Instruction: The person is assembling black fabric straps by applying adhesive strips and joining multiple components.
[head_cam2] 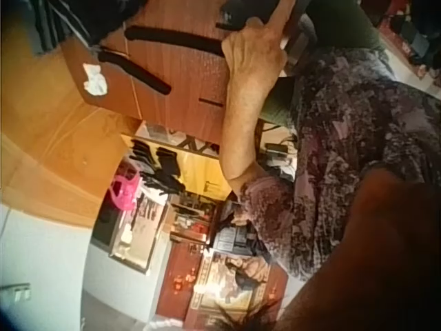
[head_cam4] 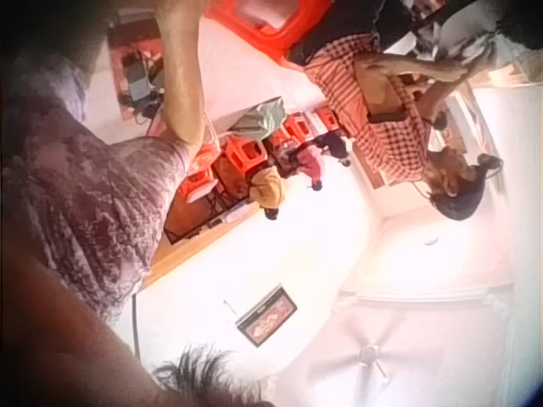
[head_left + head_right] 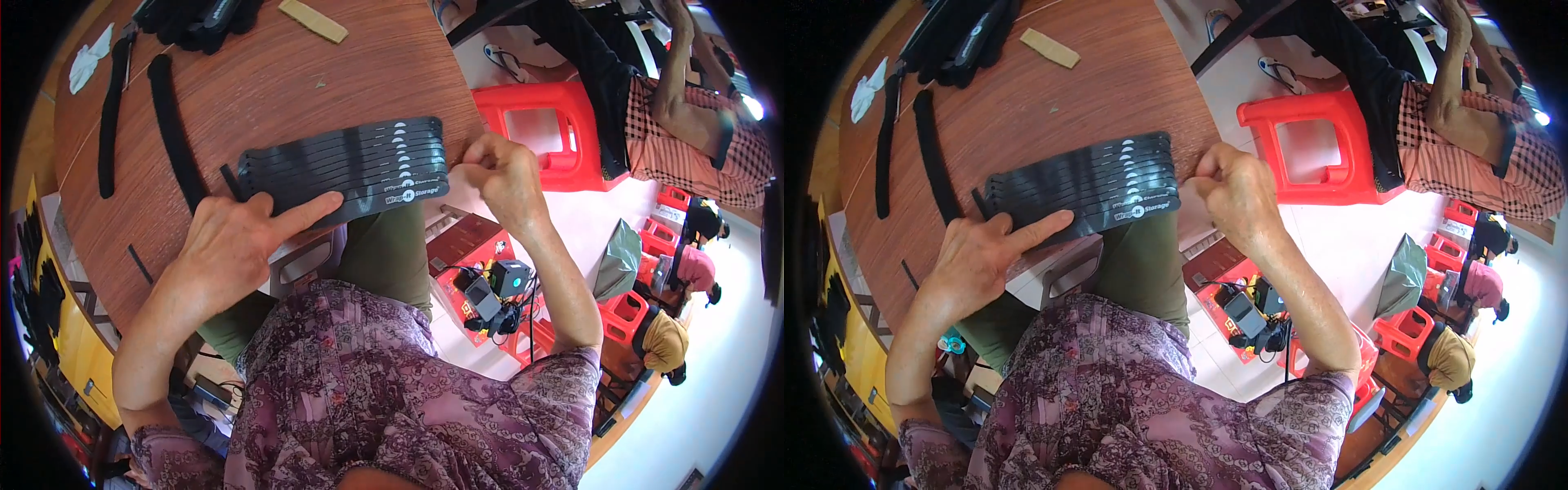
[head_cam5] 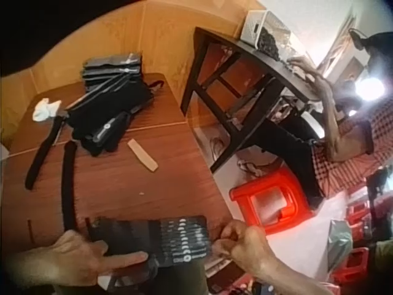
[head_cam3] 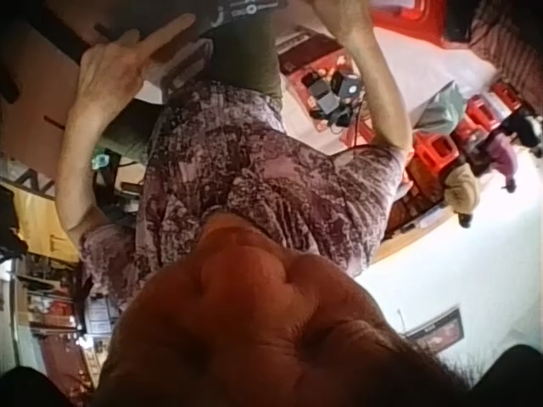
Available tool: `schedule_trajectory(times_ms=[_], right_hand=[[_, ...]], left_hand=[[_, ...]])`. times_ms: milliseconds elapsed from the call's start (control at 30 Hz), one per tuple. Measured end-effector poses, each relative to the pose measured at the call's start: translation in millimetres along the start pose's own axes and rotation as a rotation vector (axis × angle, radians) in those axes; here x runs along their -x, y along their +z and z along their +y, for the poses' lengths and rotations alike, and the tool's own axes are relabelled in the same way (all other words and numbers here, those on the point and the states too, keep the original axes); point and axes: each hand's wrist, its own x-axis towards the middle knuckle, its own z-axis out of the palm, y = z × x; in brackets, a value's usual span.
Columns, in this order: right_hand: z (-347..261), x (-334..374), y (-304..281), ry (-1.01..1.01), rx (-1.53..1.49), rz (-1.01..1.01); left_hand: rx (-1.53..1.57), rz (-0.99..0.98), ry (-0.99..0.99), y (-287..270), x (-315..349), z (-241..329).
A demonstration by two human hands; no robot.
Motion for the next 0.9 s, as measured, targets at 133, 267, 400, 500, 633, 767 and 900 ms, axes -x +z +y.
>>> schedule_trajectory(times_ms=[133,267,400,500,633,767,900], right_hand=[[-21,18,11,-0.328,0.063,0.292],[-41,31,36,-0.752,0.178,0.318],[-52,27,70,-0.980,0.242,0.269],[-62,25,89,-0.993,0.223,0.196],[-74,23,102,-0.963,0.269,0.173],[-74,22,109,-0.918,0.256,0.165],[-73,19,111,-0.877,0.194,0.149]], left_hand=[[0.291,0.015,0.037,5,-5,-24],[0.534,0.252,-0.015,10,14,-30],[0.651,0.429,-0.190,10,33,-25],[0.691,0.381,-0.323,12,44,-15],[0.571,0.449,-0.261,26,47,-8],[0.616,0.414,-0.322,34,39,-13],[0.601,0.333,-0.402,31,37,-11]])
